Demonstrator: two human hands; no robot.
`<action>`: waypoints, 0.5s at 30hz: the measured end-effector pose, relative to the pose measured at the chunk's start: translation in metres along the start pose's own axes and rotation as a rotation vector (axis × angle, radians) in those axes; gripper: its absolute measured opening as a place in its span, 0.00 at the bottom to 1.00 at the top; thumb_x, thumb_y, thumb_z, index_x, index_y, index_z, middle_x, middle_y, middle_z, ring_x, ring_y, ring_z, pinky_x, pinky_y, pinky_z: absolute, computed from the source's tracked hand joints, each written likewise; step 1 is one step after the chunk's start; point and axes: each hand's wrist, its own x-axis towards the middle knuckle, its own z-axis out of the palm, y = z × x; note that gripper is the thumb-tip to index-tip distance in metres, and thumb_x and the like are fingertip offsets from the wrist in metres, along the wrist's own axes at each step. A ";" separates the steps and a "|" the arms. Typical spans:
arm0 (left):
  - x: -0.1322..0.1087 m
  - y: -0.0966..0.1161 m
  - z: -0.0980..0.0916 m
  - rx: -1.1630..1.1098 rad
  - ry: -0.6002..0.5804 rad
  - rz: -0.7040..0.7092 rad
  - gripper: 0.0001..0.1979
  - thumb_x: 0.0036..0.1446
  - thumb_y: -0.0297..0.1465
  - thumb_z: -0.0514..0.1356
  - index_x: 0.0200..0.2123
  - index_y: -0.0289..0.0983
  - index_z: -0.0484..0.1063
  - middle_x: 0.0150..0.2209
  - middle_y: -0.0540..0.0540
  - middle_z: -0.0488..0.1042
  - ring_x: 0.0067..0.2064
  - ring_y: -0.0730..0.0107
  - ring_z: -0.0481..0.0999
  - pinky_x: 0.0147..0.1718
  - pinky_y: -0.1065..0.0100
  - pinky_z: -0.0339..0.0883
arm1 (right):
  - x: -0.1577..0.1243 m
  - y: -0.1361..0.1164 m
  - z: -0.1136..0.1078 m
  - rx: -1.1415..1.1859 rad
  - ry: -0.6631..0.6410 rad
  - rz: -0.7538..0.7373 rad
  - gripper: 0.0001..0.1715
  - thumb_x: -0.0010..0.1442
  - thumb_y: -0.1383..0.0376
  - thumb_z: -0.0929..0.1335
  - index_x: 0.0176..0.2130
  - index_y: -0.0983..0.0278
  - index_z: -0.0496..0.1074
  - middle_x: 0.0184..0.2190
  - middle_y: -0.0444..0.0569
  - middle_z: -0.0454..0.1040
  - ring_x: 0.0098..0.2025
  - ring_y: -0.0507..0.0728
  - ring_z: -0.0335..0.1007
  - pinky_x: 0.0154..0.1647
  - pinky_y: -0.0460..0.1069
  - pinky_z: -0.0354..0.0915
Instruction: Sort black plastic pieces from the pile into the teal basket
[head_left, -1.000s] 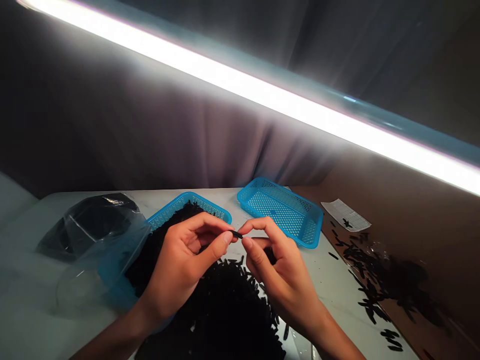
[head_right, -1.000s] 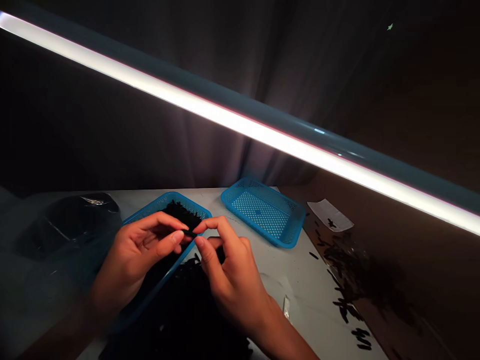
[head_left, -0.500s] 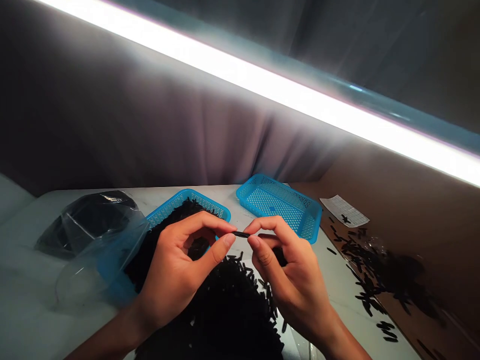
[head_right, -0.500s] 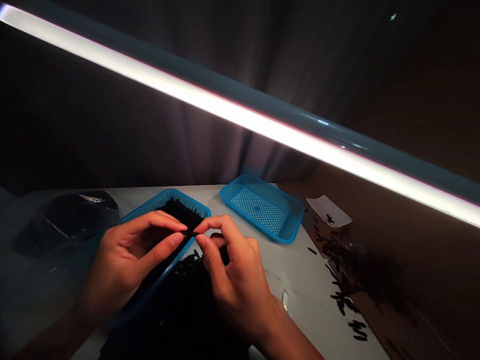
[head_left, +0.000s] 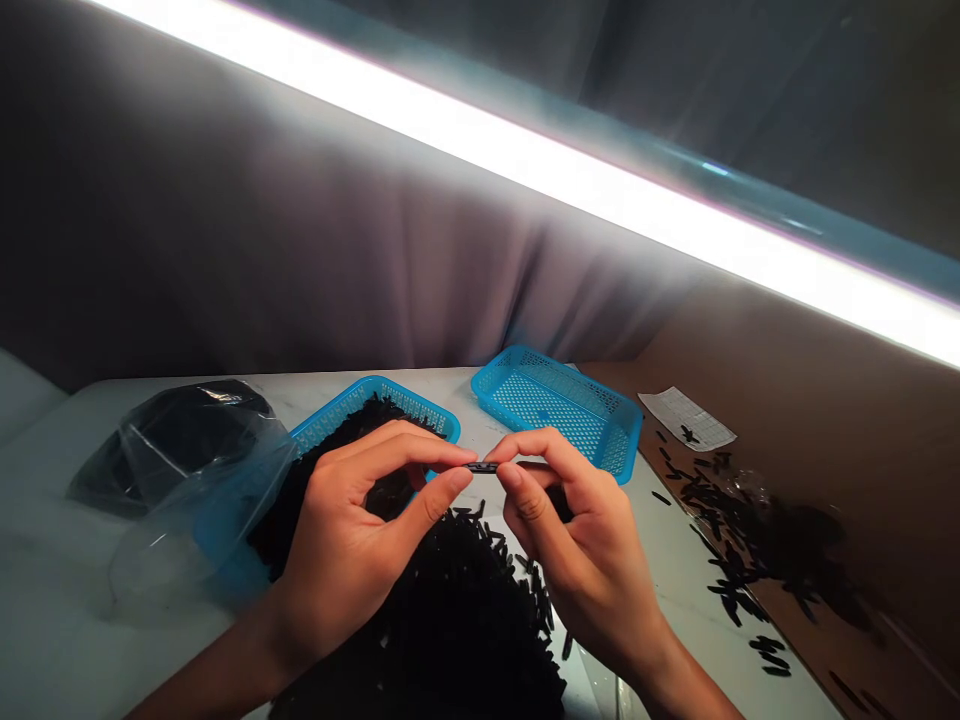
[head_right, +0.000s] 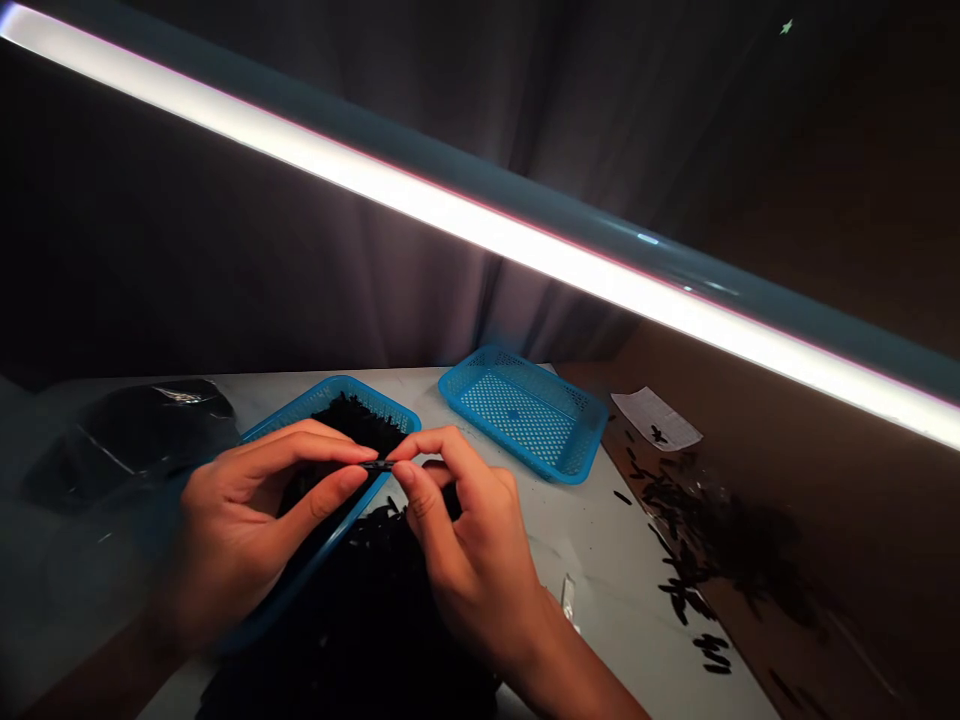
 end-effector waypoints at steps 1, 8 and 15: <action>0.000 0.000 0.000 0.000 0.002 0.002 0.08 0.63 0.25 0.66 0.40 0.46 0.81 0.36 0.58 0.81 0.38 0.79 0.80 0.39 0.77 0.71 | 0.000 0.000 0.000 -0.001 0.014 -0.008 0.07 0.74 0.61 0.65 0.42 0.59 0.70 0.19 0.34 0.56 0.19 0.47 0.45 0.18 0.45 0.44; -0.002 0.003 0.002 0.003 0.020 0.024 0.08 0.62 0.24 0.67 0.39 0.45 0.80 0.35 0.58 0.81 0.37 0.80 0.80 0.39 0.78 0.72 | 0.001 0.003 0.002 0.003 0.049 -0.026 0.06 0.73 0.61 0.66 0.42 0.58 0.72 0.19 0.34 0.56 0.20 0.46 0.48 0.18 0.44 0.45; 0.009 -0.013 -0.009 0.295 0.138 0.015 0.05 0.66 0.30 0.64 0.36 0.42 0.80 0.34 0.54 0.81 0.35 0.72 0.79 0.35 0.69 0.71 | 0.008 0.003 0.000 0.102 0.025 0.156 0.14 0.73 0.54 0.66 0.40 0.61 0.71 0.17 0.34 0.58 0.19 0.47 0.48 0.19 0.44 0.46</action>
